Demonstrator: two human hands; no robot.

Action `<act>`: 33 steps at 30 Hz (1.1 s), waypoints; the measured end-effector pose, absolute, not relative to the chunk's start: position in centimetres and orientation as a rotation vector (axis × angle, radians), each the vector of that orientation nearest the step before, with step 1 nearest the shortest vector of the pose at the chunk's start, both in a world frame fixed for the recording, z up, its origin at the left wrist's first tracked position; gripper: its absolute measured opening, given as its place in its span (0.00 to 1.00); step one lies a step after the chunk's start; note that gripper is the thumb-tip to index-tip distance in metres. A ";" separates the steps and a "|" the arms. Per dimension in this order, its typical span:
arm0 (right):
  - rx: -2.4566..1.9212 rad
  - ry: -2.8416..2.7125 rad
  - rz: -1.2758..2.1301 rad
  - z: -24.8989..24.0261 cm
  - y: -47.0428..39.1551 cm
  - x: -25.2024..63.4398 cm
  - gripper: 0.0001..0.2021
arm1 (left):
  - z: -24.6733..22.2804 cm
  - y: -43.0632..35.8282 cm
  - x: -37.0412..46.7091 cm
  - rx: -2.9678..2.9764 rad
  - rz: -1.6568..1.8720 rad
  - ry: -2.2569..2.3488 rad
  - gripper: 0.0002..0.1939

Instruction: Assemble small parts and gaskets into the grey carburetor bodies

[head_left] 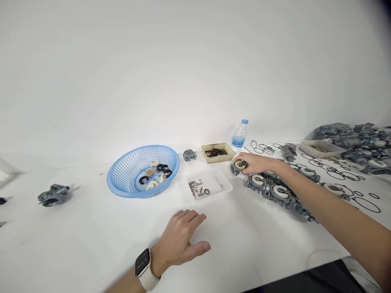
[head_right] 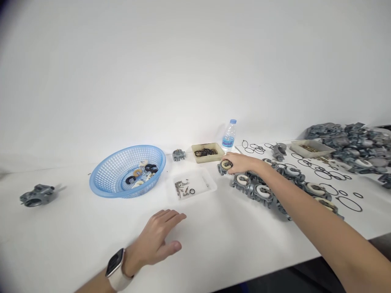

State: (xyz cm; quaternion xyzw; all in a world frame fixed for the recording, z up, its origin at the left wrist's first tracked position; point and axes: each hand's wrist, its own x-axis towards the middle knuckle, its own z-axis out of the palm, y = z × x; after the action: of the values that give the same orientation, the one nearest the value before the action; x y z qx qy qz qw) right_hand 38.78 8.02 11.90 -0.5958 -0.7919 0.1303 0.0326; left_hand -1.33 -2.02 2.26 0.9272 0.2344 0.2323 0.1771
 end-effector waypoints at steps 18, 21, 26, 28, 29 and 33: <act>-1.584 -2.433 0.374 11.7 0.7 34.0 0.18 | 9.6 4.6 -15.6 2.034 1.613 2.082 0.18; -1.304 -2.556 0.433 8.1 -2.6 31.1 0.17 | 11.2 7.1 -24.6 1.605 1.344 2.540 0.24; -1.060 -2.574 0.504 3.8 -3.9 26.7 0.15 | 9.5 9.3 -32.7 1.450 0.892 2.638 0.34; -1.044 -2.557 0.551 3.4 -3.4 25.2 0.12 | 8.2 10.0 -33.8 1.477 0.765 2.600 0.23; -1.043 -2.550 0.562 3.5 -3.2 24.7 0.11 | 7.6 10.3 -34.2 1.490 0.719 2.582 0.20; -1.042 -2.536 0.558 4.0 -3.2 23.7 0.12 | 6.0 11.9 -35.1 1.551 0.621 2.526 0.18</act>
State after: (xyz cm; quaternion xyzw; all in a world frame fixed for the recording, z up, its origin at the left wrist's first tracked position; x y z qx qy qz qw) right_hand 23.74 -3.25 3.97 -0.3669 -0.8930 0.1965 0.1711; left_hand -35.06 11.91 6.04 0.5113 0.8328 0.2047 0.0567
